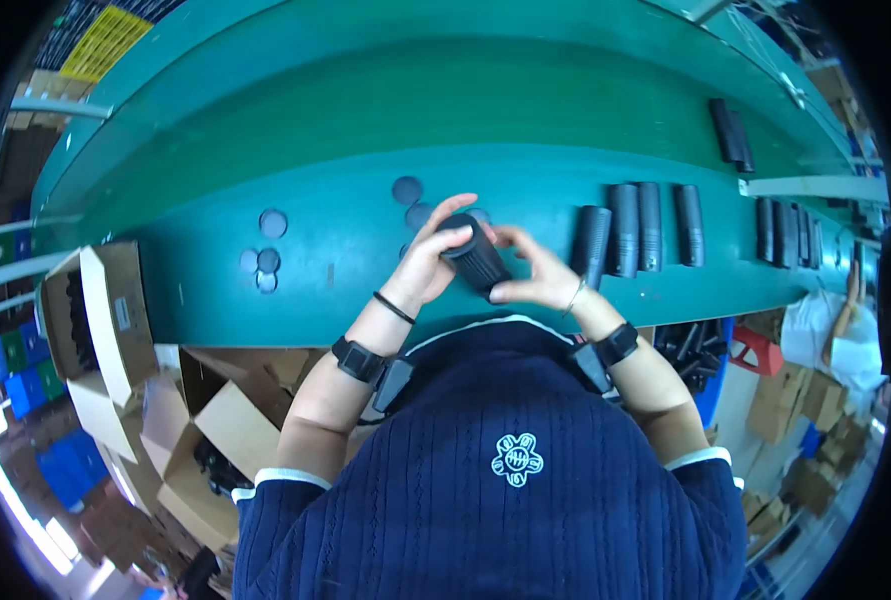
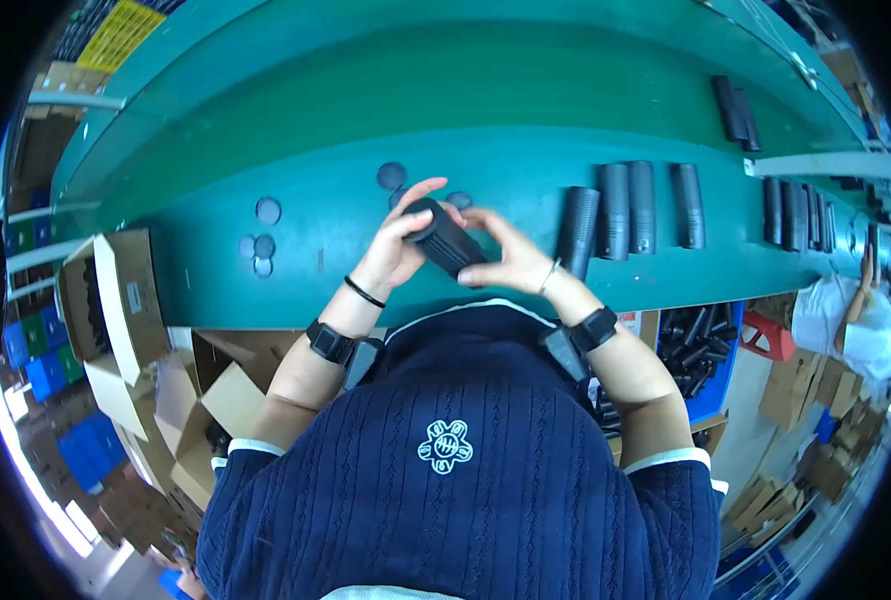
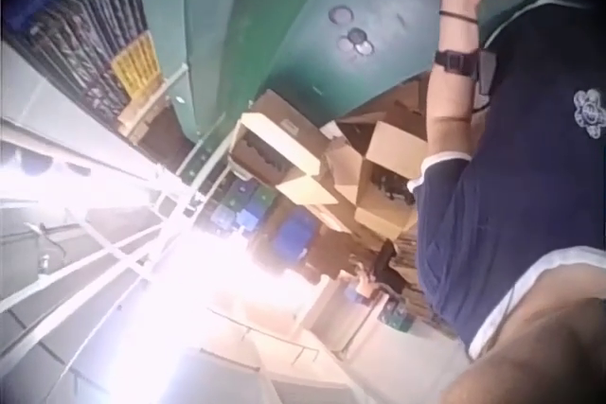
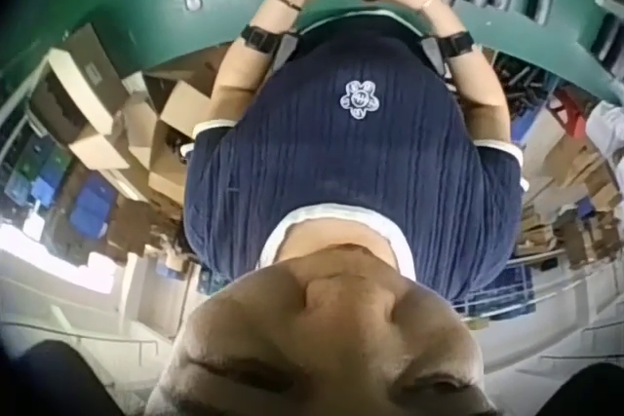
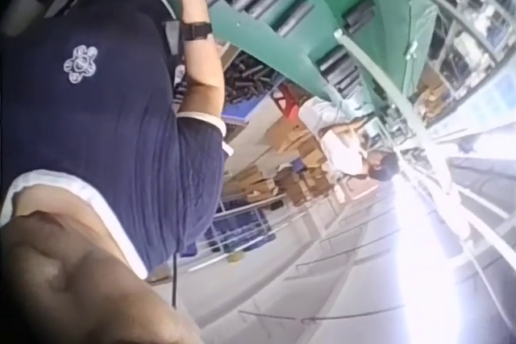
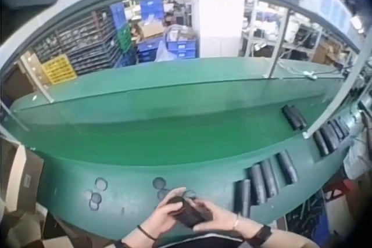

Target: The person removes newspaper from a box, transfers binoculars to a conveyor belt, and fits lens caps onto the binoculars by hand. They then place the binoculars back into the box, covering them with newspaper.

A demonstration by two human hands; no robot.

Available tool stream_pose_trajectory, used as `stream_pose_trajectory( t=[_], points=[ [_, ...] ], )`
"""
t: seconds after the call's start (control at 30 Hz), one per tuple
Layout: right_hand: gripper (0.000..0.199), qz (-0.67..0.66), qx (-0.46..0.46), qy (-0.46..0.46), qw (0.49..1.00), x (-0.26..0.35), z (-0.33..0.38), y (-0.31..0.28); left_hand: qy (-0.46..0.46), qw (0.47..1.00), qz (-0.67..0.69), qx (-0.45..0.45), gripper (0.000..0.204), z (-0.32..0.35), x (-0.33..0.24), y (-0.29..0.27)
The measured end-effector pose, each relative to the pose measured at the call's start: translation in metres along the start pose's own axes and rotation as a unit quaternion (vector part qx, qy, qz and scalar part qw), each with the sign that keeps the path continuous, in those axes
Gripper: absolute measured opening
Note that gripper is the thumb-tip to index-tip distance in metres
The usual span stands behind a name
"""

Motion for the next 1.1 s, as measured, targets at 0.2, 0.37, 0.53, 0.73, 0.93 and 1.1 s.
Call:
stream_pose_trajectory(
  t=[0.2, 0.37, 0.53, 0.73, 0.93, 1.1],
  points=[
    [0.082, -0.105, -0.223, 0.029, 0.969, -0.033, 0.046, -0.078, -0.085, 0.993, 0.0, -0.077, 0.067, -0.093, 0.042, 0.041],
    [0.078, -0.023, -0.413, 0.115, 0.903, -0.07, 0.05, -0.206, -0.029, 0.748, -0.662, -0.052, 0.107, -0.163, 0.138, 0.064],
    [0.085, 0.083, -0.425, 0.097, 0.896, -0.099, 0.007, -0.294, -0.108, 0.763, -0.636, -0.038, 0.11, -0.174, 0.144, 0.078],
    [0.073, 0.222, -0.431, 0.16, 0.86, -0.12, -0.06, -0.33, -0.136, 0.935, -0.32, 0.063, 0.066, -0.104, 0.066, 0.073],
    [0.037, 0.574, -0.529, 0.044, 0.624, -0.101, -0.075, -0.296, -0.054, 0.929, -0.347, 0.112, 0.063, -0.056, 0.039, 0.059],
    [0.013, -0.186, -0.053, 0.095, 0.976, -0.043, -0.033, -0.147, -0.007, 0.896, -0.435, 0.089, 0.062, -0.047, 0.052, 0.041]
  ],
)
Point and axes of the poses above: each hand's wrist, its own z-axis away from the middle knuckle, its own y-axis out of the palm, x = y × z, the point moved 4 cm from there along -z, towards the middle knuckle, and after that the axes turned 1 degree about -x, right-handed, at the moved point
